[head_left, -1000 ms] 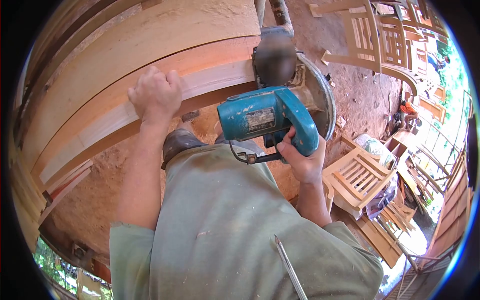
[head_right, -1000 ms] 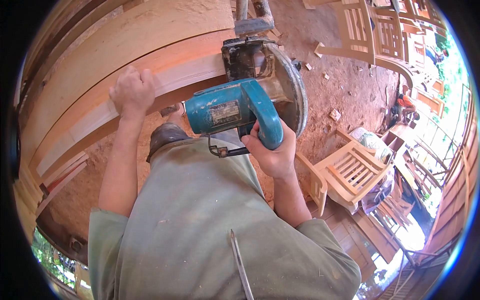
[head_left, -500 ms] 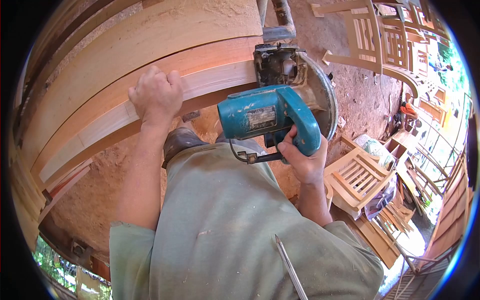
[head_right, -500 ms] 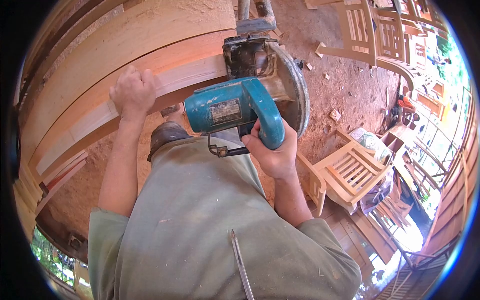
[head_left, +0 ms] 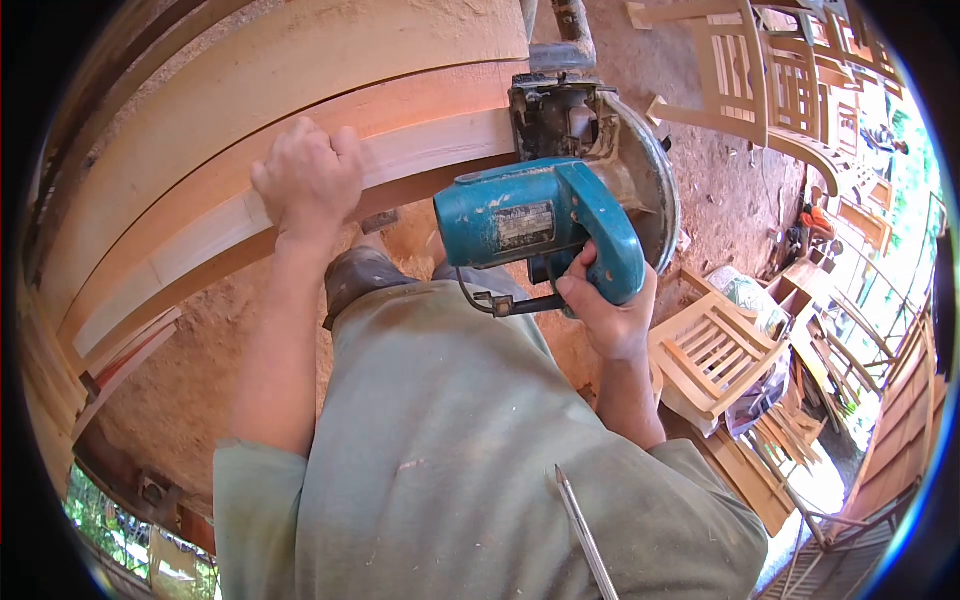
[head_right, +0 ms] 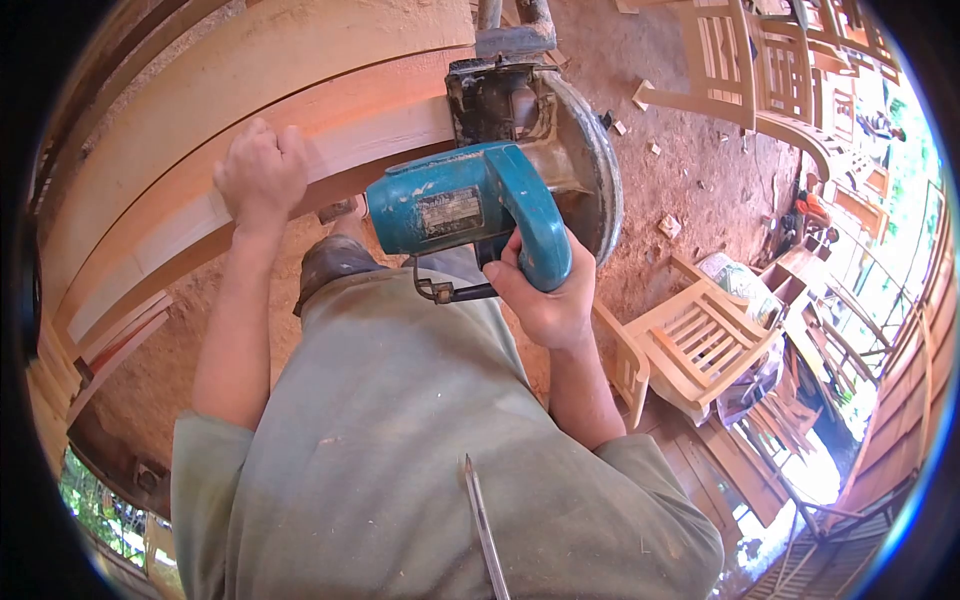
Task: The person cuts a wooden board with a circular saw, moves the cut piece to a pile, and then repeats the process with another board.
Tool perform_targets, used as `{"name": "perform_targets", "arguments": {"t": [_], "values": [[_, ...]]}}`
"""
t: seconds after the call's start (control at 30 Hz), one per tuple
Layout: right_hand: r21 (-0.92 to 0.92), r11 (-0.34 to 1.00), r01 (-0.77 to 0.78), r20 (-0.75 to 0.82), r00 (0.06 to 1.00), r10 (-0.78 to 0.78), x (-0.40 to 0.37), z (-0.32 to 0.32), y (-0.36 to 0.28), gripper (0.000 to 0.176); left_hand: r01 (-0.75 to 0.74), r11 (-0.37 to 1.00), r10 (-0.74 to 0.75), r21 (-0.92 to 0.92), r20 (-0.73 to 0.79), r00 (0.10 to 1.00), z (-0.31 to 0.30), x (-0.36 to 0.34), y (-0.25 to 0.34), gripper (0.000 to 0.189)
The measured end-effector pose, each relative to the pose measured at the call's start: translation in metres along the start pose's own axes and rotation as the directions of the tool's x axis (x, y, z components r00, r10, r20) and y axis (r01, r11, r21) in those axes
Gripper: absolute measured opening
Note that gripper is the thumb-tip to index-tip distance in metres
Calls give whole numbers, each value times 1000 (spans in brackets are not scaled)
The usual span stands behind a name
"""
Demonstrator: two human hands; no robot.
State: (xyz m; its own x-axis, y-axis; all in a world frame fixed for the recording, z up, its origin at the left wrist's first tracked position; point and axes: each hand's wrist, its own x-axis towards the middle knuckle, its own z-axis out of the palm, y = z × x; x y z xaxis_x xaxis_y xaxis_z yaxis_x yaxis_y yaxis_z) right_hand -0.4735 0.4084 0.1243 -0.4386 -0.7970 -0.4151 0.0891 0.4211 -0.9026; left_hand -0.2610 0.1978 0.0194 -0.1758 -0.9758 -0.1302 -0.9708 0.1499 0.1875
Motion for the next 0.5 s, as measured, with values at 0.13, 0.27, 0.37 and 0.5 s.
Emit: {"name": "perform_targets", "arguments": {"t": [0.13, 0.27, 0.37, 0.5], "values": [[-15, 1000, 0, 0, 1000, 0, 0, 0, -2, 25, -11, 1000, 11, 3, 6, 1000, -3, -1, 1, 37], [-22, 1000, -7, 3, 1000, 7, 1, 0, -2, 25, -6, 1000, 6, -2, 39, 999, -5, -1, 2, 37], [-16, 1000, -12, 0, 1000, 12, 1, 1, -2, 26, 6, 1000, -6, 0, 38, 999, -3, -1, 1, 38], [-14, 1000, -17, -1, 1000, 17, 2, 1, -4, 26, 2, 1000, -2, -6, 58, 998, -7, -2, 1, 37]]}}
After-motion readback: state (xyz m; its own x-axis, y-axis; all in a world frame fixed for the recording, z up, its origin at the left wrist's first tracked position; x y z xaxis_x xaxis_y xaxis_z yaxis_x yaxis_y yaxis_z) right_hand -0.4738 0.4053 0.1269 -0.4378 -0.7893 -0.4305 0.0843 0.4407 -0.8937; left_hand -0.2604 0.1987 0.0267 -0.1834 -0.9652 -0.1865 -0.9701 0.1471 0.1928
